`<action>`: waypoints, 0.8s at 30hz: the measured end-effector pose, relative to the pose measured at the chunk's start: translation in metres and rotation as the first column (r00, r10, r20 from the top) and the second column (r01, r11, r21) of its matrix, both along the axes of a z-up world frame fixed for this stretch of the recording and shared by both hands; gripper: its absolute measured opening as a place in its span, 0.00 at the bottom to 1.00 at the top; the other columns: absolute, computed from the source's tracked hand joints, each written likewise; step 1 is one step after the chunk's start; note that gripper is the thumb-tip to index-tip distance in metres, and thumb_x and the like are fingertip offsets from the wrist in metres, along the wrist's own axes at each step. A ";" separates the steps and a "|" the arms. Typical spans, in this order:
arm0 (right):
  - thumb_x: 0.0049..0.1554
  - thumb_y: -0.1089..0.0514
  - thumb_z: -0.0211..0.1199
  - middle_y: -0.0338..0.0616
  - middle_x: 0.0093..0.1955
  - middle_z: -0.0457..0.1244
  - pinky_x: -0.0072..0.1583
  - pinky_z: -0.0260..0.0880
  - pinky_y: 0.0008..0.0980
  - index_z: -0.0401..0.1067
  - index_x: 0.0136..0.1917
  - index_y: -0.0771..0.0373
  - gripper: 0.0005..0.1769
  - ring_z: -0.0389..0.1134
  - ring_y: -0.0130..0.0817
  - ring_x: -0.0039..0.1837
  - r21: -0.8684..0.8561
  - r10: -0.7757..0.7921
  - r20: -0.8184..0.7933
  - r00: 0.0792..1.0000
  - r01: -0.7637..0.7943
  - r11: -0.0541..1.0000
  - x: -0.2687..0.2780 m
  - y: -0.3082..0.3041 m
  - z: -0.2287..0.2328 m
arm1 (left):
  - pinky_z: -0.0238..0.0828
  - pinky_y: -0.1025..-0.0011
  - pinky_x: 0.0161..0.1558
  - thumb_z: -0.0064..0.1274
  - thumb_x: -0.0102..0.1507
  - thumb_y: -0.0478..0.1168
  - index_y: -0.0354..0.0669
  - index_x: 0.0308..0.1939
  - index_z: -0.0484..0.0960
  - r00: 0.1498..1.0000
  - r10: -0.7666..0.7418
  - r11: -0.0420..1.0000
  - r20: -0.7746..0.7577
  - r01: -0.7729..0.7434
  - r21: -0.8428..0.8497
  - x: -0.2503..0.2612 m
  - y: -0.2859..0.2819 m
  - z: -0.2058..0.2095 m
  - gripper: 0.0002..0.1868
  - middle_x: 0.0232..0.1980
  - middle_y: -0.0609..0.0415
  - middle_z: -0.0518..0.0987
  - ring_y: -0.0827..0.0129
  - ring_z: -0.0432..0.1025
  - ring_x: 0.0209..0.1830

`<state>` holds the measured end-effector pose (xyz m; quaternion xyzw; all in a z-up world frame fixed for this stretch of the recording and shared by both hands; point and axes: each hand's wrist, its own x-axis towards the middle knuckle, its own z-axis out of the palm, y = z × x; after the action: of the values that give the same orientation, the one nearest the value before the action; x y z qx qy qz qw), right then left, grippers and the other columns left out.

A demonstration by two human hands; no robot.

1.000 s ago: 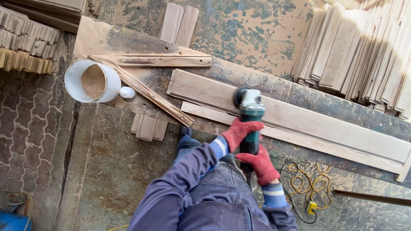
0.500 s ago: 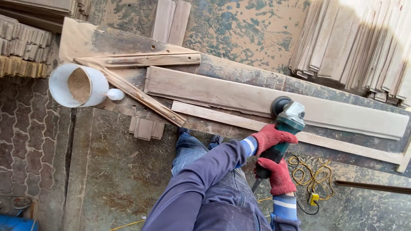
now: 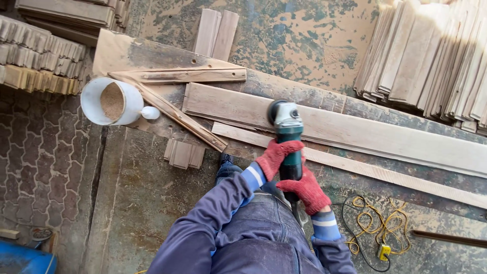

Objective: Sanding wood planks using an angle grinder at a workbench.

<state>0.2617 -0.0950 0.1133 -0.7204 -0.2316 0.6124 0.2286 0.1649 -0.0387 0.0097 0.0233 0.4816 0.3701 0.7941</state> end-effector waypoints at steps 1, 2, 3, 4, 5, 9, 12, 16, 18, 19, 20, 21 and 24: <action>0.26 0.63 0.85 0.53 0.33 0.64 0.39 0.71 0.43 0.74 0.42 0.67 0.31 0.69 0.45 0.38 -0.015 0.076 -0.007 0.997 -0.076 0.997 -0.010 0.009 0.007 | 0.85 0.55 0.32 0.77 0.46 0.35 0.34 0.50 0.78 0.997 0.056 0.998 -0.045 -0.057 -0.021 -0.011 0.000 -0.004 0.32 0.31 0.39 0.83 0.50 0.82 0.28; 0.25 0.62 0.85 0.54 0.33 0.64 0.39 0.72 0.44 0.74 0.42 0.68 0.32 0.68 0.46 0.38 -0.030 0.144 -0.014 0.989 -0.145 0.989 -0.020 0.017 0.014 | 0.85 0.55 0.34 0.77 0.46 0.35 0.33 0.50 0.78 0.990 0.104 0.993 -0.091 -0.108 -0.040 -0.022 0.001 -0.007 0.32 0.32 0.38 0.84 0.49 0.83 0.30; 0.25 0.62 0.85 0.54 0.33 0.64 0.39 0.72 0.44 0.74 0.42 0.68 0.32 0.68 0.46 0.38 -0.028 0.145 -0.018 0.989 -0.146 0.989 -0.021 0.019 0.006 | 0.85 0.55 0.34 0.77 0.46 0.35 0.33 0.50 0.78 0.990 0.105 0.993 -0.095 -0.109 -0.038 -0.028 0.004 -0.002 0.32 0.32 0.38 0.84 0.49 0.83 0.30; 0.26 0.61 0.86 0.53 0.33 0.64 0.39 0.72 0.43 0.74 0.43 0.67 0.32 0.69 0.46 0.38 -0.027 0.162 -0.018 0.987 -0.162 0.986 -0.021 0.020 -0.002 | 0.85 0.56 0.34 0.77 0.46 0.36 0.32 0.51 0.76 0.984 0.122 0.990 -0.126 -0.130 -0.053 -0.033 0.006 0.005 0.34 0.32 0.39 0.84 0.50 0.82 0.30; 0.26 0.61 0.86 0.52 0.33 0.64 0.39 0.72 0.42 0.75 0.44 0.66 0.32 0.69 0.45 0.38 -0.026 0.178 -0.018 0.984 -0.178 0.984 -0.021 0.021 -0.009 | 0.84 0.57 0.34 0.77 0.46 0.37 0.31 0.53 0.75 0.978 0.138 0.986 -0.157 -0.150 -0.068 -0.037 0.008 0.011 0.35 0.32 0.39 0.83 0.50 0.82 0.31; 0.26 0.62 0.85 0.52 0.33 0.64 0.38 0.72 0.42 0.74 0.43 0.66 0.31 0.68 0.44 0.37 -0.049 0.057 -0.008 0.998 -0.058 0.997 -0.008 0.009 0.003 | 0.87 0.56 0.33 0.79 0.45 0.35 0.35 0.52 0.77 0.992 0.109 0.994 -0.065 -0.108 0.005 -0.002 0.011 -0.003 0.35 0.33 0.42 0.83 0.52 0.82 0.30; 0.29 0.63 0.83 0.51 0.32 0.63 0.37 0.71 0.43 0.73 0.43 0.66 0.29 0.68 0.43 0.36 -0.065 -0.046 0.038 0.998 0.048 0.997 0.017 -0.006 -0.009 | 0.85 0.55 0.31 0.77 0.45 0.36 0.33 0.49 0.78 0.999 -0.007 1.000 0.033 0.007 0.012 0.027 0.013 0.007 0.32 0.30 0.43 0.82 0.52 0.81 0.27; 0.31 0.64 0.82 0.58 0.28 0.64 0.28 0.69 0.47 0.71 0.41 0.68 0.26 0.69 0.51 0.28 -0.043 -0.041 -0.019 0.999 0.041 0.998 0.014 0.003 -0.026 | 0.84 0.53 0.28 0.77 0.45 0.35 0.30 0.50 0.78 0.999 -0.003 1.000 0.032 0.003 -0.015 0.014 0.024 0.015 0.33 0.28 0.40 0.81 0.49 0.81 0.26; 0.31 0.63 0.82 0.57 0.28 0.64 0.28 0.69 0.46 0.71 0.42 0.67 0.27 0.69 0.50 0.28 -0.034 -0.024 -0.049 0.998 0.022 0.999 -0.004 0.011 -0.024 | 0.84 0.54 0.28 0.75 0.45 0.34 0.30 0.49 0.79 0.999 0.037 0.999 -0.005 -0.037 -0.012 -0.010 0.027 0.028 0.31 0.28 0.40 0.81 0.51 0.81 0.26; 0.30 0.64 0.83 0.56 0.30 0.64 0.31 0.70 0.44 0.71 0.43 0.67 0.28 0.69 0.49 0.31 -0.050 0.018 -0.048 0.999 -0.021 0.999 -0.014 0.016 -0.017 | 0.84 0.55 0.31 0.76 0.44 0.34 0.28 0.50 0.78 0.993 0.086 0.996 -0.077 -0.088 -0.021 -0.023 0.026 0.033 0.33 0.29 0.41 0.81 0.53 0.81 0.28; 0.30 0.64 0.83 0.55 0.31 0.64 0.34 0.71 0.42 0.72 0.43 0.66 0.29 0.70 0.47 0.34 -0.066 0.056 -0.044 0.997 -0.059 0.996 -0.024 0.020 -0.009 | 0.83 0.56 0.35 0.78 0.43 0.35 0.26 0.51 0.77 0.981 0.129 0.991 -0.148 -0.134 -0.027 -0.034 0.024 0.038 0.36 0.31 0.41 0.81 0.54 0.82 0.31; 0.30 0.64 0.83 0.55 0.31 0.64 0.34 0.71 0.42 0.72 0.43 0.66 0.29 0.70 0.47 0.34 -0.064 0.050 -0.049 0.998 -0.053 0.997 -0.024 0.023 -0.006 | 0.83 0.56 0.35 0.78 0.43 0.35 0.26 0.51 0.77 0.981 0.123 0.991 -0.152 -0.128 -0.025 -0.034 0.022 0.038 0.36 0.31 0.41 0.81 0.54 0.82 0.31; 0.27 0.62 0.86 0.52 0.33 0.64 0.38 0.71 0.39 0.74 0.45 0.65 0.33 0.69 0.43 0.38 -0.101 0.161 -0.006 0.987 -0.161 0.982 -0.014 0.019 -0.005 | 0.80 0.63 0.45 0.80 0.44 0.40 0.25 0.58 0.74 0.962 0.083 0.991 -0.259 -0.106 -0.078 -0.020 0.016 0.032 0.44 0.36 0.44 0.80 0.61 0.80 0.41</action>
<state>0.2476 -0.0762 0.1087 -0.7107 -0.2579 0.6391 0.1412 0.1453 -0.0229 0.0412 0.0113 0.5966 0.3792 0.7072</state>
